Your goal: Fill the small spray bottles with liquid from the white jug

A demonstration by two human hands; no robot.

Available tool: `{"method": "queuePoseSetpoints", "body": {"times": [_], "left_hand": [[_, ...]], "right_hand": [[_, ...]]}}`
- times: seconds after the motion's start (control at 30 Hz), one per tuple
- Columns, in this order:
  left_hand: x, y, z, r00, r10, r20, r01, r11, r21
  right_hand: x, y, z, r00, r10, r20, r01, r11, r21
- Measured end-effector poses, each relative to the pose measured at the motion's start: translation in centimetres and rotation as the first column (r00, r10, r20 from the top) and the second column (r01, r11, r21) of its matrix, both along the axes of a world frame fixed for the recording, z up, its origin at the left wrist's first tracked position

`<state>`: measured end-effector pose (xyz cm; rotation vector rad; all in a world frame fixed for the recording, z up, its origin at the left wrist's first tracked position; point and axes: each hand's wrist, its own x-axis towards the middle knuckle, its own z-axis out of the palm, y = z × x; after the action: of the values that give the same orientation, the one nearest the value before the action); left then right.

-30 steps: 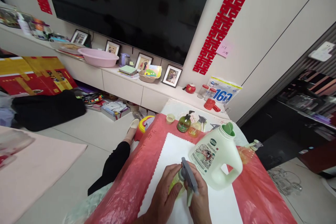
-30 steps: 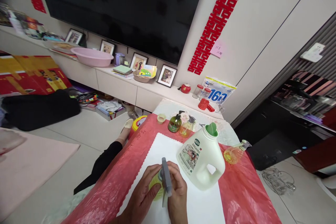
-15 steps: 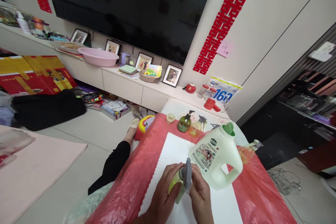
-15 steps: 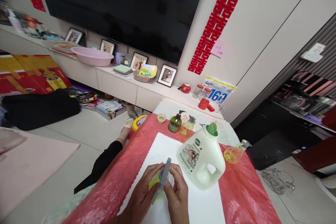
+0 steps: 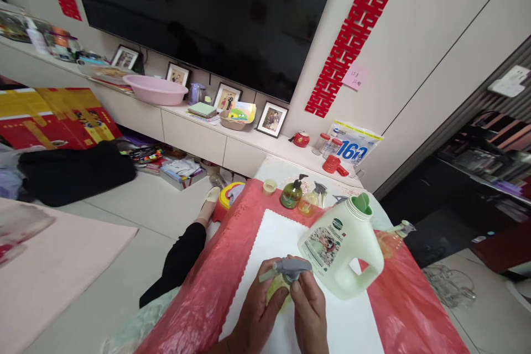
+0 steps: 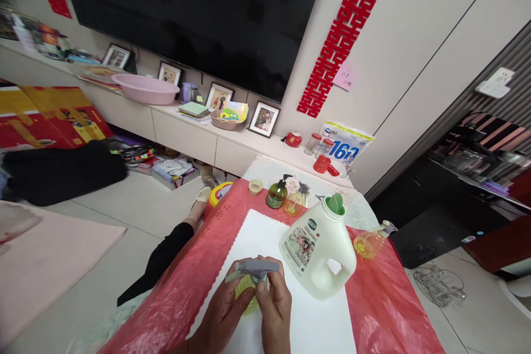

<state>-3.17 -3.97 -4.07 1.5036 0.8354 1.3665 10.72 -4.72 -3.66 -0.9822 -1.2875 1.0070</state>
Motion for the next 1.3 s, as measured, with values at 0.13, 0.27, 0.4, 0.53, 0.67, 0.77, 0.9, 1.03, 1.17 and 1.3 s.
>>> {"method": "queuePoseSetpoints", "body": {"times": [0.13, 0.27, 0.4, 0.53, 0.67, 0.77, 0.9, 1.03, 1.17, 1.3], "left_hand": [[0.1, 0.0, -0.3, 0.999, 0.040, -0.018, -0.040, 0.999, 0.018], [0.0, 0.0, 0.0, 0.999, 0.029, -0.025, -0.028, 0.999, 0.029], [-0.1, 0.1, -0.2, 0.999, 0.022, -0.024, -0.021, 0.999, 0.047], [0.0, 0.1, -0.5, 0.999, 0.030, -0.023, -0.029, 0.998, 0.054], [0.0, 0.1, -0.4, 0.999, 0.025, -0.027, -0.023, 0.998, 0.060], [-0.1, 0.1, -0.4, 0.999, 0.028, -0.030, -0.026, 0.997, 0.066], [-0.2, 0.1, -0.3, 0.999, 0.031, -0.032, -0.029, 0.997, 0.072], [-0.1, 0.2, -0.3, 0.999, 0.029, -0.016, -0.027, 0.996, 0.084], [-0.1, 0.1, -0.5, 0.999, 0.039, -0.021, -0.037, 0.996, 0.086], [-0.1, 0.2, -0.4, 0.999, 0.033, -0.031, -0.030, 0.995, 0.093]], "right_hand": [[-0.5, 0.3, 0.5, 0.996, -0.076, -0.053, 0.079, 0.995, 0.060], [-1.3, 0.5, 1.0, 0.986, -0.124, -0.107, 0.127, 0.992, 0.021], [-1.2, 0.3, 1.2, 0.994, -0.090, -0.057, 0.092, 0.995, 0.036], [-0.6, 0.0, 1.4, 0.998, -0.056, 0.006, 0.056, 0.997, 0.053], [-0.6, 0.1, 1.2, 0.996, -0.088, -0.007, 0.089, 0.995, 0.046], [-0.9, 0.3, 1.0, 0.991, -0.130, -0.013, 0.130, 0.990, 0.052], [-0.8, 0.3, 0.6, 0.986, -0.165, 0.030, 0.163, 0.984, 0.067], [-0.2, 0.1, 0.6, 0.987, -0.120, 0.106, 0.107, 0.987, 0.120], [-0.2, 0.0, 0.8, 0.994, -0.058, 0.093, 0.048, 0.993, 0.110], [-0.8, 0.1, 1.2, 0.987, -0.143, 0.079, 0.130, 0.981, 0.146]]}}
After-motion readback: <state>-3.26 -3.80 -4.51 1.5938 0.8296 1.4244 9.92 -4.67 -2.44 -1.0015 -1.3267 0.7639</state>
